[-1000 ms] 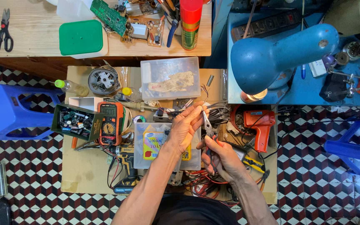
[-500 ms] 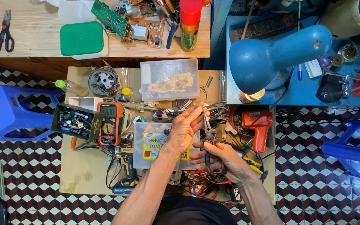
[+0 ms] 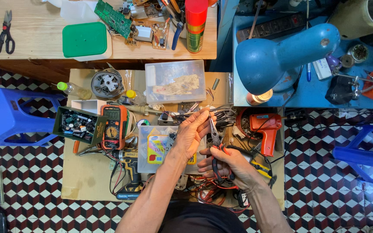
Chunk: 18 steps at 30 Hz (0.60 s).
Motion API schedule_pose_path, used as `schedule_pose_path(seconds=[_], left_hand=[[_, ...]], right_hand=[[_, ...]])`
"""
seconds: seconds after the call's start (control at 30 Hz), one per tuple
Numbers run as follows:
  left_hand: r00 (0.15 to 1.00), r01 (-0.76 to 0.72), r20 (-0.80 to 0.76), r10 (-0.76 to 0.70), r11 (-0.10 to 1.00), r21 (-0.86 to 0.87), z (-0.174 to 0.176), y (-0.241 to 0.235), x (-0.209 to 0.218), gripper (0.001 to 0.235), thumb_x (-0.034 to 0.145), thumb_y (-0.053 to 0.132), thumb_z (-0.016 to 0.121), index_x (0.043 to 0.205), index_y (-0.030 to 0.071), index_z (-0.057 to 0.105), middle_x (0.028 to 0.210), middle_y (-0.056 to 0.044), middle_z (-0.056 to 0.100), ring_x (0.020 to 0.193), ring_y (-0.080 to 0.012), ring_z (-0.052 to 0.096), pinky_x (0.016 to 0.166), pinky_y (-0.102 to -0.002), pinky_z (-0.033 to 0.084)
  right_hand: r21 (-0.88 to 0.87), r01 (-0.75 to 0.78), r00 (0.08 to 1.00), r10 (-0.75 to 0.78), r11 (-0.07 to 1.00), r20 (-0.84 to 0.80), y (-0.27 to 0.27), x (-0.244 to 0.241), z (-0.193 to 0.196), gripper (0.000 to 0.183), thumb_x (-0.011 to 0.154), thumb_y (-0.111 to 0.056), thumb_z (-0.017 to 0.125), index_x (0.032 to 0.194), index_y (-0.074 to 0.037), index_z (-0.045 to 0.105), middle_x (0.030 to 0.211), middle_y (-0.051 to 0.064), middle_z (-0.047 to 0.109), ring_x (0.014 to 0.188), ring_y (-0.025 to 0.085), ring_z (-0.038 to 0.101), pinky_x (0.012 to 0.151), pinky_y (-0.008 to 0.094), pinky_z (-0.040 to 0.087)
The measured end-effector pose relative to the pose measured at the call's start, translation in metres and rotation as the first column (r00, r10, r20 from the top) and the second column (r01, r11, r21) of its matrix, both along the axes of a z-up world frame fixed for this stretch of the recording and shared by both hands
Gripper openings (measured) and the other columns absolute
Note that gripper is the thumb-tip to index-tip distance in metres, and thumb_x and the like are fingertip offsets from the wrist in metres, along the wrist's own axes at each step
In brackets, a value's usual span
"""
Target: The person retrieves a small box from a shelf and moves to a workbench. They open the box, remove a small component, and place it on a circuit board. They then use a heat gun to apply heat to the board while holding it steady.
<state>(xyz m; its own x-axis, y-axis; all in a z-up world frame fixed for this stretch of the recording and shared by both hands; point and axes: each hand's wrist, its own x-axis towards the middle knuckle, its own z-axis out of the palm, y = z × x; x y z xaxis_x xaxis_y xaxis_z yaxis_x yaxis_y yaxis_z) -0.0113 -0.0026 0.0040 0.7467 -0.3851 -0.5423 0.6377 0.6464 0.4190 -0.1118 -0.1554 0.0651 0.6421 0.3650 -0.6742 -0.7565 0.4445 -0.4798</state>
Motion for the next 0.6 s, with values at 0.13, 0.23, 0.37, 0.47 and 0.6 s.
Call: schedule_pose_path(seconds=[0.13, 0.23, 0.37, 0.47, 0.6], left_hand=[[1.0, 0.0, 0.003, 0.0, 1.0, -0.004, 0.0011, 0.0013, -0.0001, 0.029, 0.095, 0.011, 0.07, 0.122, 0.001, 0.068, 0.107, -0.012, 0.075, 0.098, -0.0193, 0.075, 0.084, -0.029, 0.064], [1.0, -0.001, 0.015, 0.001, 1.0, -0.005, 0.0014, 0.0022, -0.0004, 0.028, 0.095, 0.011, 0.07, 0.122, 0.001, 0.069, 0.106, -0.012, 0.075, 0.096, -0.0184, 0.075, 0.082, -0.029, 0.064], [1.0, 0.001, 0.019, -0.001, 1.0, 0.01, 0.0012, 0.0018, 0.0004, 0.028, 0.095, 0.011, 0.071, 0.122, 0.001, 0.069, 0.105, -0.011, 0.075, 0.094, -0.0176, 0.075, 0.081, -0.029, 0.064], [1.0, 0.001, 0.02, -0.001, 1.0, 0.011, 0.0006, 0.0024, 0.0011, 0.028, 0.095, 0.011, 0.072, 0.121, 0.001, 0.069, 0.106, -0.011, 0.075, 0.095, -0.0179, 0.075, 0.083, -0.029, 0.064], [1.0, 0.006, 0.024, -0.006, 1.0, 0.009, -0.0002, 0.003, 0.0018, 0.028, 0.094, 0.01, 0.072, 0.12, 0.0, 0.069, 0.106, -0.011, 0.075, 0.097, -0.0183, 0.075, 0.085, -0.029, 0.064]], right_hand=[[-0.013, -0.006, 1.0, 0.006, 1.0, 0.005, 0.0011, 0.0006, 0.0012, 0.055, 0.096, -0.036, 0.058, 0.129, 0.008, 0.062, 0.102, 0.024, 0.075, 0.092, 0.03, 0.078, 0.076, 0.039, 0.066], [-0.015, -0.016, 1.0, 0.016, 1.0, 0.003, 0.0012, 0.0018, 0.0027, 0.055, 0.096, -0.036, 0.059, 0.128, 0.007, 0.062, 0.101, 0.024, 0.075, 0.09, 0.028, 0.078, 0.074, 0.038, 0.066], [-0.04, -0.018, 1.0, 0.018, 0.999, -0.001, 0.0013, 0.0031, 0.0036, 0.053, 0.096, -0.035, 0.061, 0.127, 0.009, 0.062, 0.099, 0.024, 0.076, 0.086, 0.027, 0.077, 0.073, 0.037, 0.065], [-0.03, -0.014, 1.0, 0.014, 0.999, -0.009, 0.0014, 0.0033, 0.0022, 0.052, 0.096, -0.034, 0.06, 0.126, 0.009, 0.062, 0.098, 0.023, 0.076, 0.084, 0.026, 0.077, 0.073, 0.037, 0.065], [0.007, -0.01, 1.0, 0.01, 1.0, -0.001, 0.0005, 0.0036, -0.002, 0.051, 0.098, -0.035, 0.058, 0.126, 0.008, 0.062, 0.093, 0.021, 0.076, 0.078, 0.025, 0.076, 0.071, 0.037, 0.065]])
